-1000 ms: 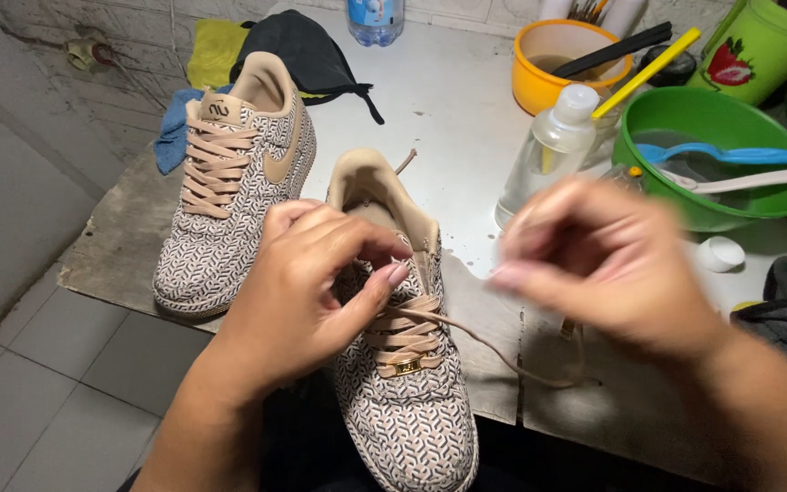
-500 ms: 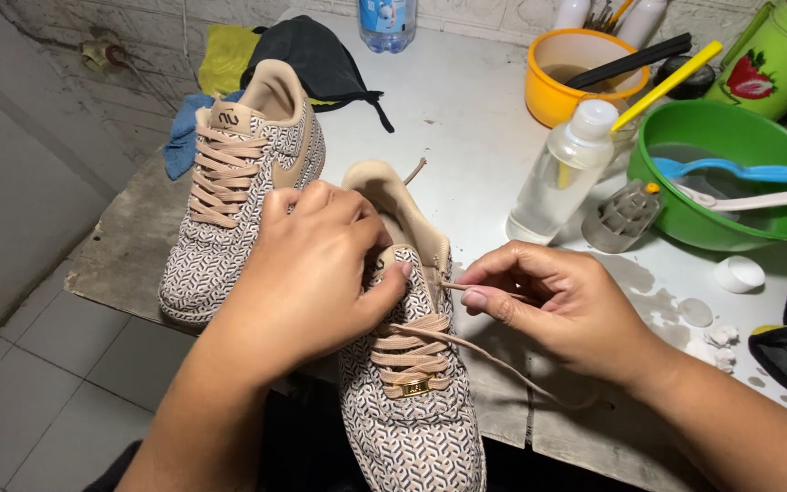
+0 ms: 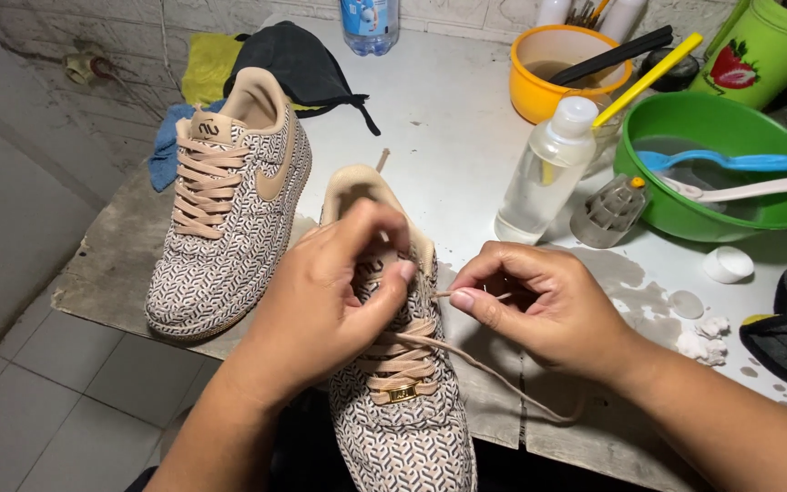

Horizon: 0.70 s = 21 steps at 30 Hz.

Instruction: The person laces a beige patterned sneaker by threading the laces through the eyelets and pulling them tight. They work on the shoe held in their hands, adjusting the laces and ensuring they are properly seated in the eyelets.

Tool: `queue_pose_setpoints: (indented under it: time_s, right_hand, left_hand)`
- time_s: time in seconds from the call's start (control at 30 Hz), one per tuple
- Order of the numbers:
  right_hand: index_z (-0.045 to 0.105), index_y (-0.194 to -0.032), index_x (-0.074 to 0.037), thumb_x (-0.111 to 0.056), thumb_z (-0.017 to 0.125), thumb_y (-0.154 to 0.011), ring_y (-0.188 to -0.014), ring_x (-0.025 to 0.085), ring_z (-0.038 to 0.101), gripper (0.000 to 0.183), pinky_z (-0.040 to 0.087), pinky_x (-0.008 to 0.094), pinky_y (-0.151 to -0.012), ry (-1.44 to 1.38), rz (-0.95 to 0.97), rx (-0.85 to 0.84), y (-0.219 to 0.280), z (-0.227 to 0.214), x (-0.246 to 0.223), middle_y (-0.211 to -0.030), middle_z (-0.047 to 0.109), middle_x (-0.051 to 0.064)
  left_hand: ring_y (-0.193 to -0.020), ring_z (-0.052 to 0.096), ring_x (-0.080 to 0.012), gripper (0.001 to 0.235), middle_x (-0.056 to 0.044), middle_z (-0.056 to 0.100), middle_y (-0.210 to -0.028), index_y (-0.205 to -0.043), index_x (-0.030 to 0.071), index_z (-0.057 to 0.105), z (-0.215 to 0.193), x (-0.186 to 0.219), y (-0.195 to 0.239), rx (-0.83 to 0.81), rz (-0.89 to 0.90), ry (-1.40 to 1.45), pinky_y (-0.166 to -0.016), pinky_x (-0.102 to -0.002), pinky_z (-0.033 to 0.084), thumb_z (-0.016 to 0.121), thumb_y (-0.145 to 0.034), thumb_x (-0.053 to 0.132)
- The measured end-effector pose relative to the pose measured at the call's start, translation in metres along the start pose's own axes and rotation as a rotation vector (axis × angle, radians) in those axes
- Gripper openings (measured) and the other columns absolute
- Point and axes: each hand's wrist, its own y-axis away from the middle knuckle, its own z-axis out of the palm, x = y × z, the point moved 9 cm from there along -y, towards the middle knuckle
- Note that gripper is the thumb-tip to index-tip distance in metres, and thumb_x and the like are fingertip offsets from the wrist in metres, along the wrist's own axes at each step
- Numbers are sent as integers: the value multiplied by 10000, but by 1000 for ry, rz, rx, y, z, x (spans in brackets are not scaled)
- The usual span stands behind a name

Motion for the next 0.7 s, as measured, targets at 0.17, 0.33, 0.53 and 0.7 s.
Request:
queue_pose_setpoints:
  time_s: [0.17, 0.33, 0.53, 0.7]
  right_hand:
    - [741, -904, -79, -116, 732, -895, -656, 97, 605, 39, 456, 214, -608, 171, -204, 119, 7, 1, -26, -746, 663, 3]
    - [738, -906, -79, -157, 725, -908, -668, 72, 597, 79, 447, 206, -607, 106, -110, 86, 6, 4, -7, -760, 680, -10]
    - [706, -882, -97, -131, 701, -912, -617, 86, 531, 45, 406, 226, -578, 193, -167, 39, 4, 6, -19, -706, 610, -16]
    - [640, -968, -36, -64, 619, -958, -551, 231, 484, 36, 380, 322, -514, 522, -538, 1, 14, 16, -58, -681, 503, 67]
  left_hand:
    - [-796, 618, -246, 109, -63, 650, -834, -935, 89, 636, 0, 6, 1, -7, 122, 94, -732, -358, 466, 546, -876, 73]
    - [-794, 610, -220, 57, -21, 671, -799, -866, 110, 646, 3, 7, -2, -54, 95, 75, -731, -354, 467, 595, -840, 119]
    - [-765, 554, -234, 94, -26, 556, -766, -864, 137, 650, 10, 5, -1, -156, 117, -13, -703, -384, 422, 678, -860, 227]
    - [-773, 525, -280, 223, -58, 495, -787, -824, 128, 623, 15, 9, 3, -159, 147, -148, -682, -450, 389, 592, -929, 322]
